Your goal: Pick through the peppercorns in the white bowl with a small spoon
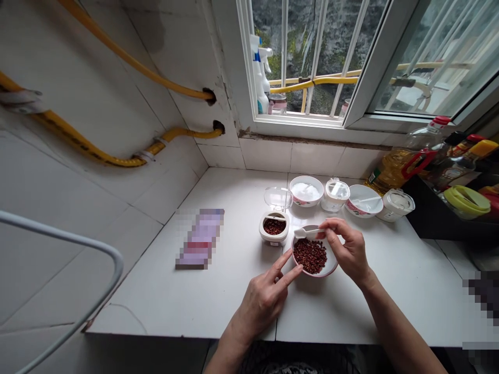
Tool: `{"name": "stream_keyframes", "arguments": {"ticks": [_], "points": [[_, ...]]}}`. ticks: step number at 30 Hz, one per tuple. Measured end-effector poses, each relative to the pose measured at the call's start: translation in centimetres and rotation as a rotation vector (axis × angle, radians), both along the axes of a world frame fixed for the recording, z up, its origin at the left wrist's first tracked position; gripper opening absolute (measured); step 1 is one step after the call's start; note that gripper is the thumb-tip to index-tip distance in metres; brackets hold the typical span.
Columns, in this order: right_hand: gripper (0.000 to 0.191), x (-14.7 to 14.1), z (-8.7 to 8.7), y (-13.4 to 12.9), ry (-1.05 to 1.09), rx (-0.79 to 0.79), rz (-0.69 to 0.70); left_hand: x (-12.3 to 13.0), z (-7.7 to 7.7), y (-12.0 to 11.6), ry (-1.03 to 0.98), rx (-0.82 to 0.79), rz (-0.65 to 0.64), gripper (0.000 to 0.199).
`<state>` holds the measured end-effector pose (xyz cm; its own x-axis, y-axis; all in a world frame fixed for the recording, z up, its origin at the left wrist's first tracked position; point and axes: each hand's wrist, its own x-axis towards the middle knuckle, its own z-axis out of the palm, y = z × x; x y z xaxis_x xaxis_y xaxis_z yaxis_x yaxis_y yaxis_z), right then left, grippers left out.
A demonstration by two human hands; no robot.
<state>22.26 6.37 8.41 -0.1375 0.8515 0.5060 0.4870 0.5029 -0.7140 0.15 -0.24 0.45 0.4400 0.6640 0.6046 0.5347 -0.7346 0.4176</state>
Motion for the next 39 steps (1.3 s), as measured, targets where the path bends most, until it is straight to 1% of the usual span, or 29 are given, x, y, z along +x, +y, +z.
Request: {"name": "stream_keyframes", "arguments": {"ticks": [2, 4, 8, 10, 15, 22, 25, 29, 33, 39], "points": [[0.017, 0.7, -0.3, 0.1, -0.035, -0.04, 0.008, 0.0, 0.0, 0.0, 0.0, 0.001, 0.0, 0.06], [0.018, 1.0, -0.8, 0.3, -0.115, -0.041, 0.046, 0.0, 0.0, -0.1, 0.002, -0.001, 0.005, 0.061], [0.021, 0.5, -1.7, 0.5, -0.241, -0.041, 0.144, 0.0, 0.0, -0.1, 0.001, 0.001, 0.017, 0.06], [0.022, 0.3, -1.9, 0.5, -0.245, -0.073, 0.131, -0.1, -0.1, -0.1, 0.003, 0.0, 0.013, 0.06], [0.02, 0.5, -1.6, 0.5, -0.152, -0.207, 0.065, -0.1, -0.1, -0.1, 0.007, -0.013, 0.012, 0.06], [0.015, 0.7, -0.8, 0.5, 0.137, -0.422, 0.06, -0.1, -0.3, -0.1, 0.005, -0.023, 0.004, 0.065], [0.015, 0.6, -0.8, 0.5, 0.207, -0.485, 0.069, -0.1, -0.4, -0.1, -0.003, -0.019, 0.008, 0.064], [0.016, 0.6, -0.9, 0.6, 0.237, -0.527, 0.068, 0.0, -0.4, -0.1, -0.004, -0.011, 0.009, 0.063], [0.017, 0.7, -1.0, 0.7, 0.285, -0.56, 0.076, -0.1, -0.3, 0.0, 0.006, -0.012, 0.008, 0.067], [0.021, 0.8, -1.0, 1.0, 0.328, -0.558, 0.077, -0.1, -0.3, -0.1, 0.014, -0.004, 0.007, 0.069]]}}
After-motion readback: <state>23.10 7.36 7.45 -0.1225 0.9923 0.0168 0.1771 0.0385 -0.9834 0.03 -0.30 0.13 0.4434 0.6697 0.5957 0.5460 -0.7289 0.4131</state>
